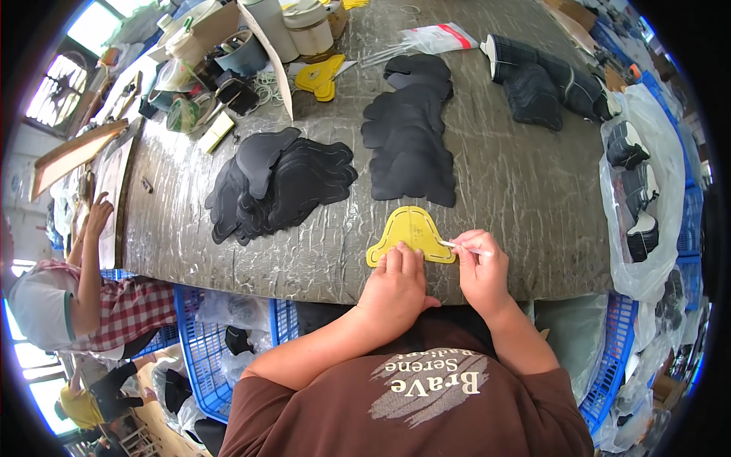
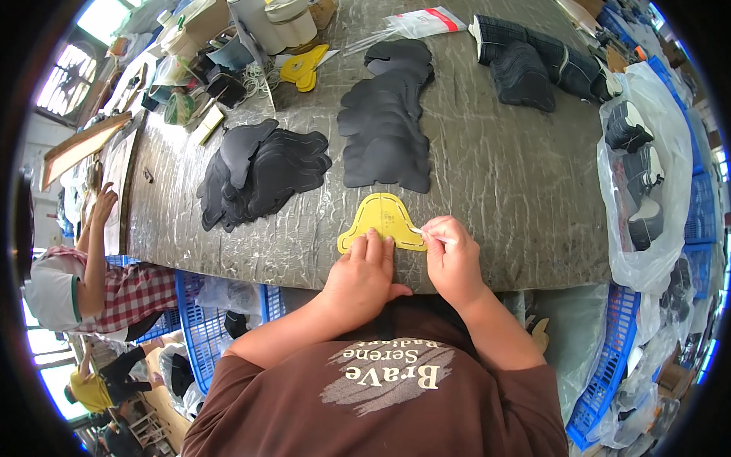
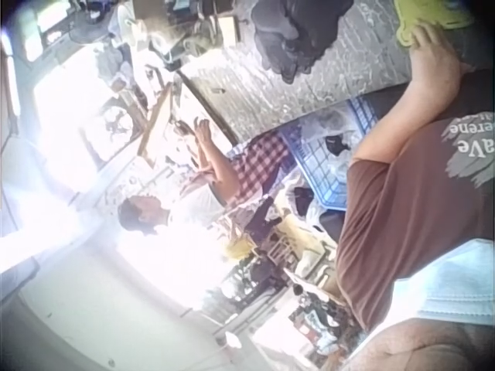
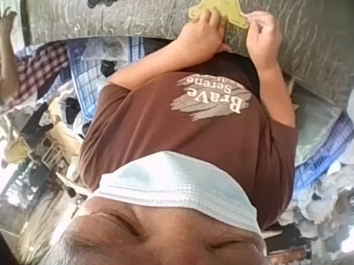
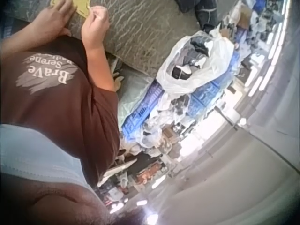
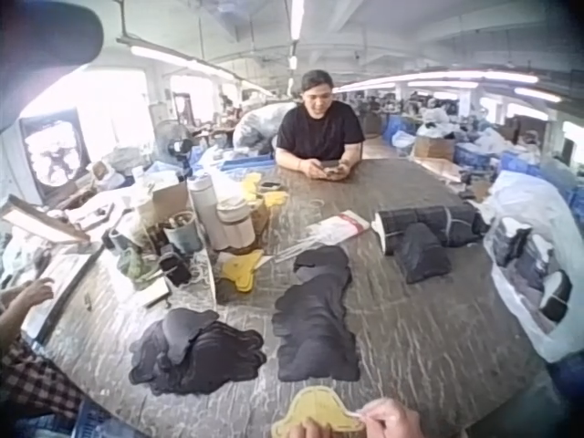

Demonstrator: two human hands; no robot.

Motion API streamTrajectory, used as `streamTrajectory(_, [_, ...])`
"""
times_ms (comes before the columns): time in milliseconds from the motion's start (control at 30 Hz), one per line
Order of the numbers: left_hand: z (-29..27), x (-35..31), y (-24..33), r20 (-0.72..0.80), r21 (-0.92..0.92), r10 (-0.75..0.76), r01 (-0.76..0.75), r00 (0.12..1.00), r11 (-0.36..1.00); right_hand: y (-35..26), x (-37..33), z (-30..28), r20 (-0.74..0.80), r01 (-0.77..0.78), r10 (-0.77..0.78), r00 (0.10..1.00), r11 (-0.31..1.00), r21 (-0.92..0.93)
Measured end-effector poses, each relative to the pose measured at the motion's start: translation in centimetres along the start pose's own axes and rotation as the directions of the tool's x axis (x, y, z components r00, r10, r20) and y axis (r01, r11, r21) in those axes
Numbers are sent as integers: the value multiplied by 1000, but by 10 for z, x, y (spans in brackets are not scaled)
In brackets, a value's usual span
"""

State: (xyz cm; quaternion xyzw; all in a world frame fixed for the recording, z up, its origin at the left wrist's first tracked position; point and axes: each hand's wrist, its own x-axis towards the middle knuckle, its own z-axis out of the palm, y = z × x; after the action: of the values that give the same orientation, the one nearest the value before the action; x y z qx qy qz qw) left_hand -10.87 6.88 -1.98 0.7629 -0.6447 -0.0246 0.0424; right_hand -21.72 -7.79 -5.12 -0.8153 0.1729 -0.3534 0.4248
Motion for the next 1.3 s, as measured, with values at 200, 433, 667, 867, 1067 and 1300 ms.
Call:
streamTrajectory(200, [-1,0,-1,4,10,3,-3,1000,1000,-3,-9,-11,-12,-23,23,1000,1000,4])
streamTrajectory(433, [0,0,0,-17,38,13,-13,1000,999,-17,-18,-17,-3,-33,33,999,995,-94])
streamTrajectory(667, [-19,12,-7,198,-126,-77,104,977,987,-25,-15,-10,28,49,-45,999,986,-159])
streamTrajectory(867, [-21,59,-83,255,-544,-71,204,964,814,-31,-9,-11,48,50,-42,998,981,-189])
streamTrajectory(1067, [-22,71,-96,412,-648,-50,331,910,686,-51,16,-8,106,58,-35,994,973,-225])
streamTrajectory(1300, [-18,76,-97,371,-608,-21,260,928,751,-51,27,44,305,101,-89,948,995,-23])
